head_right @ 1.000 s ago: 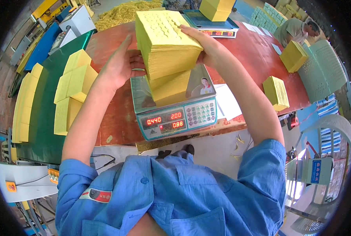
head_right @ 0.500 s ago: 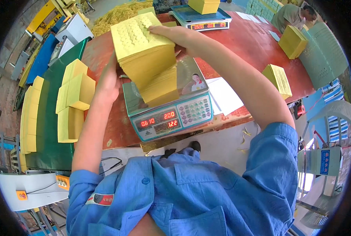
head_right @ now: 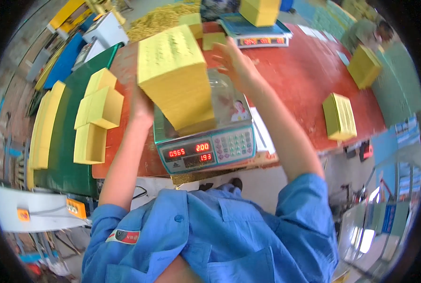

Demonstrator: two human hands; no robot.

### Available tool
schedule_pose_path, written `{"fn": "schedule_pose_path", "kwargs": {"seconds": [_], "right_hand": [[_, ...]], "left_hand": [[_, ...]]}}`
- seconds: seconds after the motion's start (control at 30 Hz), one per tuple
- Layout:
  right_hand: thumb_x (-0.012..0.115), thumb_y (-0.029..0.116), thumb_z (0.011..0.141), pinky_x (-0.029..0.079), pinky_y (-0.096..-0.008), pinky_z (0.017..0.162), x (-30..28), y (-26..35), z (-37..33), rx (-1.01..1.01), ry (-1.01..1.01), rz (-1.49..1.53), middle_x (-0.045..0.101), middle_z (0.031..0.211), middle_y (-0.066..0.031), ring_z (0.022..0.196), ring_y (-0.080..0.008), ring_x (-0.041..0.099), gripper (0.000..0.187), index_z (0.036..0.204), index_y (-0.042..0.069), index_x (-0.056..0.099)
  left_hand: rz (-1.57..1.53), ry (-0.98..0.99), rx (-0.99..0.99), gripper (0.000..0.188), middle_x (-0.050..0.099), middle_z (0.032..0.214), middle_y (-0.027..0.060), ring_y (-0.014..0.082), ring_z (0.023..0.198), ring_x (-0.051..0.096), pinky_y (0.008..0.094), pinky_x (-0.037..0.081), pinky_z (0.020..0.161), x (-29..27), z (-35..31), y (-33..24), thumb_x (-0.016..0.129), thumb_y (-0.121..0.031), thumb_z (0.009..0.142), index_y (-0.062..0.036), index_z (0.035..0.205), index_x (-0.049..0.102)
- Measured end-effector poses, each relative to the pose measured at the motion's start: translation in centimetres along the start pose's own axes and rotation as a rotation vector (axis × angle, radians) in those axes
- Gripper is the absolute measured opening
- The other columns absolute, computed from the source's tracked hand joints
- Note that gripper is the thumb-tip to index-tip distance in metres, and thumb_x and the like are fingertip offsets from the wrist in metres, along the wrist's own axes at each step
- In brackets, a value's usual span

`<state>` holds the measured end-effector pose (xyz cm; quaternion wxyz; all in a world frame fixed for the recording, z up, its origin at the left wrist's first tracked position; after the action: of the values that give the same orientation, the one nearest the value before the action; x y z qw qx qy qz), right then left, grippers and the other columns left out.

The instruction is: Weighing and stacking blocks of yellow textured paper on a digital scale.

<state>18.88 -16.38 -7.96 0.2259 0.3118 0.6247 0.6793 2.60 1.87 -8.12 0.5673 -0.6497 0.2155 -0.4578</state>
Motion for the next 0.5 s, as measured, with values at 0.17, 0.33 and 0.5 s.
{"fn": "schedule_pose_path", "kwargs": {"seconds": [0.17,0.33,0.5], "right_hand": [[0.038,0.062,0.097,0.038,-0.0341,0.103,5.2,-1.8,0.5,-0.092,-0.193,0.195,0.051,0.139,-0.0104,0.125,-0.0215,0.048,0.073,0.142,0.005,0.044],[0.038,0.065,0.095,0.048,-0.0349,0.092,6.6,-1.7,2.0,0.019,-0.167,0.243,0.06,0.126,-0.0094,0.113,-0.0188,0.057,0.069,0.136,0.012,0.053],[0.043,0.064,0.094,0.052,-0.0337,0.083,5.3,-2.8,3.1,0.057,-0.294,0.332,0.061,0.121,-0.0109,0.107,-0.0208,0.061,0.069,0.131,0.007,0.055]], "left_hand": [[-0.27,0.113,-0.04,0.065,0.059,0.126,0.0109,0.0179,0.111,0.058,0.0344,0.049,0.091,0.6,4.3,5.1,0.037,-0.058,0.098,-0.0064,0.134,0.052],[-0.178,0.224,0.045,0.044,0.054,0.133,0.0099,0.0203,0.117,0.056,0.0353,0.051,0.095,0.0,7.6,5.6,0.043,-0.027,0.102,-0.0063,0.141,0.043],[-0.325,0.338,-0.059,0.045,0.057,0.128,0.0118,0.0203,0.11,0.06,0.0343,0.055,0.087,2.9,7.0,2.9,0.048,-0.03,0.1,-0.0043,0.137,0.047]]}}
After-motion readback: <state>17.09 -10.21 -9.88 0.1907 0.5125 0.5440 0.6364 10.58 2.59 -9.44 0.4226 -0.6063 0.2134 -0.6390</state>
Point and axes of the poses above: each hand's wrist, its own z-axis towards the middle knuckle, its own x-axis out of the palm, y = z × x, the point moved 8 cm from there along z, towards the middle knuckle
